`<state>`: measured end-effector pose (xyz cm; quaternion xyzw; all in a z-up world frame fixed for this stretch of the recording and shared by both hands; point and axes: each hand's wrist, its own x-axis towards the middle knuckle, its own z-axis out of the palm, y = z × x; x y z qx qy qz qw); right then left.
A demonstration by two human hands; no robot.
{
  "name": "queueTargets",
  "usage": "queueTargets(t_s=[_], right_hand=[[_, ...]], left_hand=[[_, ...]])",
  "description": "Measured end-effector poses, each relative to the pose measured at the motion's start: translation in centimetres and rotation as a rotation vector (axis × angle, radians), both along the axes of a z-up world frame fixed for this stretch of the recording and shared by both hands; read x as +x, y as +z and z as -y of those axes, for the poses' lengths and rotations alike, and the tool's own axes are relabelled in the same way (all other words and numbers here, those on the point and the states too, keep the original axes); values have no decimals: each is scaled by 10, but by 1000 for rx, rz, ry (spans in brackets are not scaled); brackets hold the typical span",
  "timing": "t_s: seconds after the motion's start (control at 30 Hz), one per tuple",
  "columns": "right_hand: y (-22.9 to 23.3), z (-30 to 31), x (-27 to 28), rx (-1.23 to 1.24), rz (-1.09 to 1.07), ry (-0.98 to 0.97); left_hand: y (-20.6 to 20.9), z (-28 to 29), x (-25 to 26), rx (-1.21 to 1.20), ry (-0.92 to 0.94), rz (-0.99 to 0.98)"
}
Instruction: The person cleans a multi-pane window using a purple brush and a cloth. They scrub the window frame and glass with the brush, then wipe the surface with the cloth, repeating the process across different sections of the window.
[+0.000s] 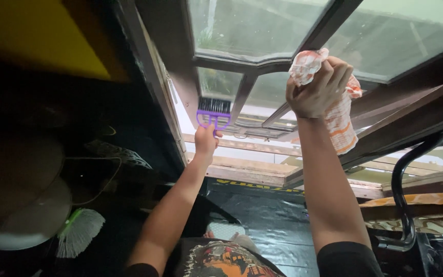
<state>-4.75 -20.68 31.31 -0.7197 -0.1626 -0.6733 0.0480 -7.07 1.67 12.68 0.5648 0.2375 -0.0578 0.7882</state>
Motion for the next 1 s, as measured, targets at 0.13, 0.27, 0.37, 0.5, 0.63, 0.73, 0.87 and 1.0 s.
queueTargets(t_s=[0.13,0.27,0.37,0.5,0.63,0.73,0.87,1.0], right_hand=[[-2,1,1,0,-3,-14],[0,2,-1,-6,-20,-1],[1,2,0,-11,-15,-3],[-2,2,3,5,9,2],[-4,4,3,-20,-4,20],[-2,2,2,-2,-3,-11],[-3,9,8,-9,40,-17],[-3,9,7,-26,72,-41]], left_hand=[[24,4,-1,-124,-90,435],[9,8,17,-68,-60,225],[-13,10,17,9,-24,-47],[-7,12,1,-20,36,-88],[7,22,0,0,83,289],[26,24,-2,70,0,627],[0,17,7,348,8,341],[-41,9,1,531,16,281]])
